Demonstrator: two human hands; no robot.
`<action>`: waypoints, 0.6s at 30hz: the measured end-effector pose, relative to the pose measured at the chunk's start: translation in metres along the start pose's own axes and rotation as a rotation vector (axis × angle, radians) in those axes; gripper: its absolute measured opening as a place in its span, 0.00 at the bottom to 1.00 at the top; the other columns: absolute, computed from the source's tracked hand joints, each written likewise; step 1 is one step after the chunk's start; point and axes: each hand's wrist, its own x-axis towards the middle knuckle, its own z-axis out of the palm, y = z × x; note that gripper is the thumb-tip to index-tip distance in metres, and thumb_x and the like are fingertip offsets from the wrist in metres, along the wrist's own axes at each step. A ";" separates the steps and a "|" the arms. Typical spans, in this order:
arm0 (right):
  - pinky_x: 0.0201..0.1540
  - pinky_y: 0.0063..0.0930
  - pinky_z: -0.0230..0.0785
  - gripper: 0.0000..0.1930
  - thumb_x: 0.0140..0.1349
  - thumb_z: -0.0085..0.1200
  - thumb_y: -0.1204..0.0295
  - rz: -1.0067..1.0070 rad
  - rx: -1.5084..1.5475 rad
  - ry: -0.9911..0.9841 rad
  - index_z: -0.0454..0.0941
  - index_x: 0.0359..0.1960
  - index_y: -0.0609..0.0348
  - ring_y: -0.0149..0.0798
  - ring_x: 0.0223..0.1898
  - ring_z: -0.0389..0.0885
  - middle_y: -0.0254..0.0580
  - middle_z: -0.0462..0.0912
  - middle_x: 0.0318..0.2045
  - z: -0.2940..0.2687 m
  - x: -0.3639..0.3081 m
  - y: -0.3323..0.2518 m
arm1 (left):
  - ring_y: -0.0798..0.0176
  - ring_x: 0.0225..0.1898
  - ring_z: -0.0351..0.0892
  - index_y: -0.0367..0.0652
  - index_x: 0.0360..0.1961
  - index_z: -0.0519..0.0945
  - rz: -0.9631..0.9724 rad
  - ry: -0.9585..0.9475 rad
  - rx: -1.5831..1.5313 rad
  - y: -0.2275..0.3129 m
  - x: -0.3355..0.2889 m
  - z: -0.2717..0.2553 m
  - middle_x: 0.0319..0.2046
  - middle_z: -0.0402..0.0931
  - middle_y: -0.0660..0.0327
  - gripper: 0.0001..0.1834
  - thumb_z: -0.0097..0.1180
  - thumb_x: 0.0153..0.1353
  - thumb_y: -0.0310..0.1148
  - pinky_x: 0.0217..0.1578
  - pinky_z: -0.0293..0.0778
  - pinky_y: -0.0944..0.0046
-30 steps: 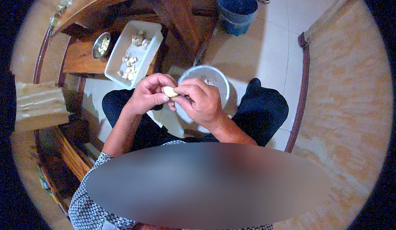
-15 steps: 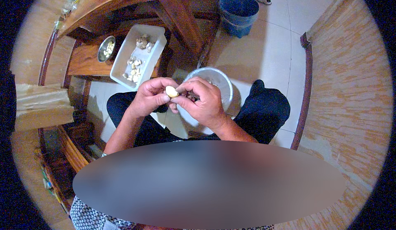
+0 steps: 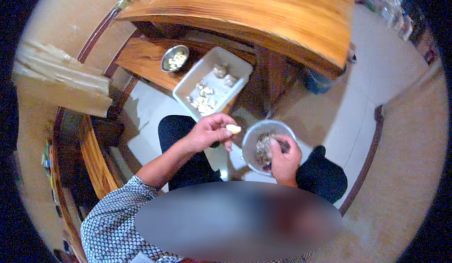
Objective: The person peels garlic cloves by hand, placing the peeled cloves into a bowl and the skins into a container.
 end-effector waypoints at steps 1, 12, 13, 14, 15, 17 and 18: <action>0.30 0.21 0.68 0.06 0.54 0.56 0.77 -0.050 -0.045 -0.004 0.75 0.33 0.64 0.27 0.25 0.74 0.36 0.77 0.24 -0.003 0.003 0.010 | 0.65 0.24 0.78 0.36 0.42 0.72 0.005 0.085 0.002 0.011 -0.004 -0.014 0.29 0.76 0.57 0.11 0.53 0.58 0.25 0.27 0.78 0.64; 0.21 0.21 0.67 0.08 0.55 0.56 0.73 0.113 -0.225 -0.069 0.75 0.34 0.64 0.28 0.18 0.75 0.36 0.78 0.22 0.018 0.023 0.025 | 0.64 0.26 0.77 0.32 0.39 0.75 0.139 0.887 1.032 0.089 0.030 -0.299 0.27 0.78 0.55 0.12 0.54 0.54 0.25 0.27 0.74 0.63; 0.20 0.20 0.62 0.06 0.59 0.53 0.73 0.147 -0.310 -0.058 0.72 0.31 0.63 0.26 0.16 0.70 0.33 0.72 0.16 0.030 0.024 0.005 | 0.61 0.29 0.78 0.32 0.40 0.75 0.081 0.898 1.236 0.092 0.035 -0.307 0.28 0.79 0.54 0.13 0.55 0.54 0.27 0.30 0.74 0.61; 0.20 0.20 0.62 0.06 0.60 0.52 0.72 0.110 -0.244 -0.071 0.71 0.30 0.63 0.26 0.16 0.69 0.33 0.72 0.16 0.028 0.024 0.017 | 0.58 0.31 0.79 0.32 0.41 0.76 0.021 0.899 1.442 0.092 0.036 -0.313 0.30 0.80 0.53 0.14 0.55 0.54 0.28 0.33 0.75 0.59; 0.20 0.19 0.62 0.07 0.61 0.52 0.72 0.070 -0.182 -0.074 0.71 0.30 0.62 0.26 0.16 0.69 0.33 0.71 0.16 0.026 0.026 0.032 | 0.57 0.33 0.79 0.32 0.41 0.76 0.080 0.882 1.348 0.090 0.039 -0.301 0.31 0.80 0.51 0.15 0.56 0.54 0.29 0.34 0.75 0.59; 0.21 0.19 0.61 0.08 0.63 0.49 0.70 0.086 -0.038 -0.054 0.71 0.29 0.62 0.25 0.17 0.68 0.32 0.70 0.16 0.024 0.024 0.037 | 0.55 0.35 0.80 0.31 0.42 0.76 0.195 0.839 1.155 0.083 0.045 -0.259 0.33 0.79 0.49 0.16 0.56 0.54 0.30 0.36 0.74 0.58; 0.21 0.18 0.60 0.08 0.63 0.50 0.70 0.105 -0.043 -0.043 0.71 0.29 0.62 0.24 0.17 0.68 0.31 0.71 0.17 0.025 0.028 0.038 | 0.56 0.38 0.79 0.33 0.42 0.76 0.172 0.697 1.035 0.073 0.043 -0.244 0.35 0.79 0.49 0.15 0.56 0.54 0.30 0.39 0.74 0.60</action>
